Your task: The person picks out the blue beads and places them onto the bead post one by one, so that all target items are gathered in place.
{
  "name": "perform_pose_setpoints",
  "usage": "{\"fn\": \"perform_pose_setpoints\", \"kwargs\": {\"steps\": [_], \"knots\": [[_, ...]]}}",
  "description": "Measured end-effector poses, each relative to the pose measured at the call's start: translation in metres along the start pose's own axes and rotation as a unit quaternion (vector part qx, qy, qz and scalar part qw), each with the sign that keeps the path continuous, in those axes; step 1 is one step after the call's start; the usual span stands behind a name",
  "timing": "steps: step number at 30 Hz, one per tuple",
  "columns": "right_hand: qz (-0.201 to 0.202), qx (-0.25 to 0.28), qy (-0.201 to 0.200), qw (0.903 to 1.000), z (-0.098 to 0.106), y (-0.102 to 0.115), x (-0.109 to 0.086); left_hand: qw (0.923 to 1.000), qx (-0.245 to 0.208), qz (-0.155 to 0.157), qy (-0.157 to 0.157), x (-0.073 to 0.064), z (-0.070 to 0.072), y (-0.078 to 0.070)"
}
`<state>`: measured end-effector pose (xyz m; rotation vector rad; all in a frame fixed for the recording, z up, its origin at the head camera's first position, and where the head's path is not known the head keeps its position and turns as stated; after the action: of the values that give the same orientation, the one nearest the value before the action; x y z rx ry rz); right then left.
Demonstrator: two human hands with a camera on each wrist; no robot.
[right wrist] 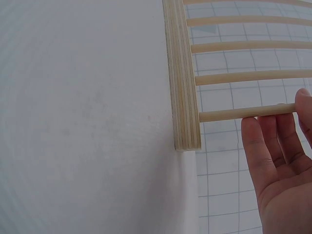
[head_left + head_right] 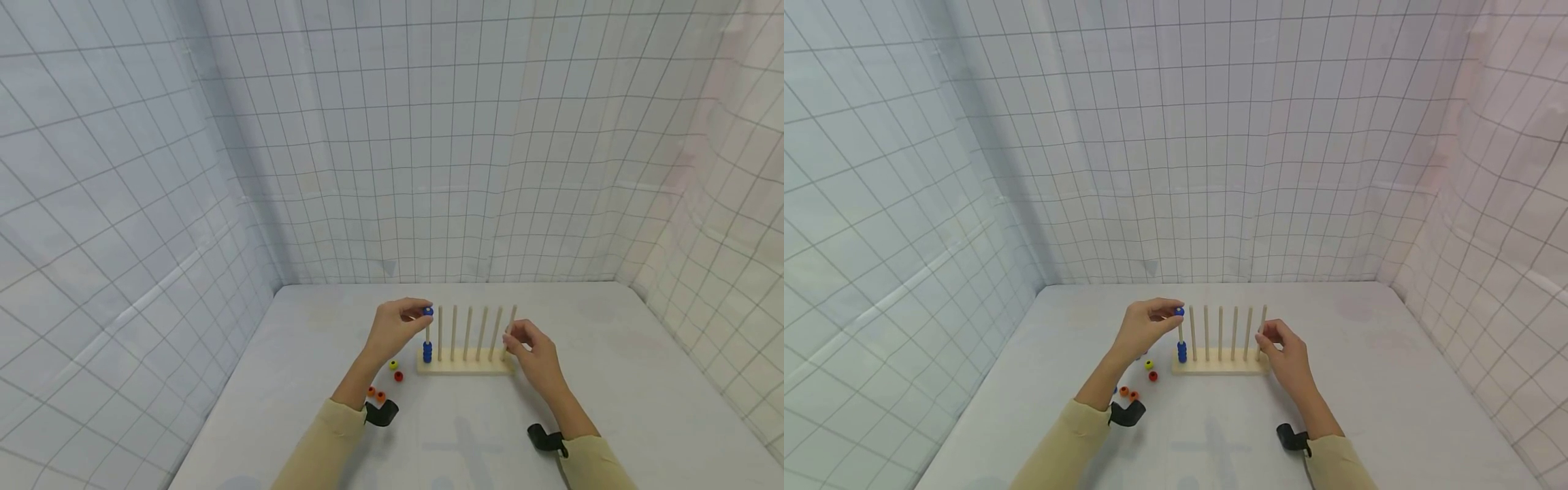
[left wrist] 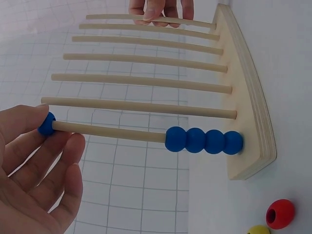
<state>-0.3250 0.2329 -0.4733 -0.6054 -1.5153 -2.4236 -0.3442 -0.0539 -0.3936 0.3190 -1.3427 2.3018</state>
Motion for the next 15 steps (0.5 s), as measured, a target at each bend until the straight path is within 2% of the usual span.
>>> {"fn": "perform_pose_setpoints", "kwargs": {"steps": [15], "knots": [[-0.008, 0.000, 0.002, 1.0000, -0.0001, -0.0025, 0.0009, 0.9998, -0.002, 0.019, 0.000, -0.0031, -0.0008, 0.0030]]}}
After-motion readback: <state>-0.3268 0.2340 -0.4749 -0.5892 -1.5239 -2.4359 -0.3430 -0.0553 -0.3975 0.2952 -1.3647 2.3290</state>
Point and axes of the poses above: each hand's wrist, its own x-axis towards the middle knuckle, its own z-axis out of the back of the hand, y = z × x, the point moved 9 cm from there along x, towards the middle knuckle
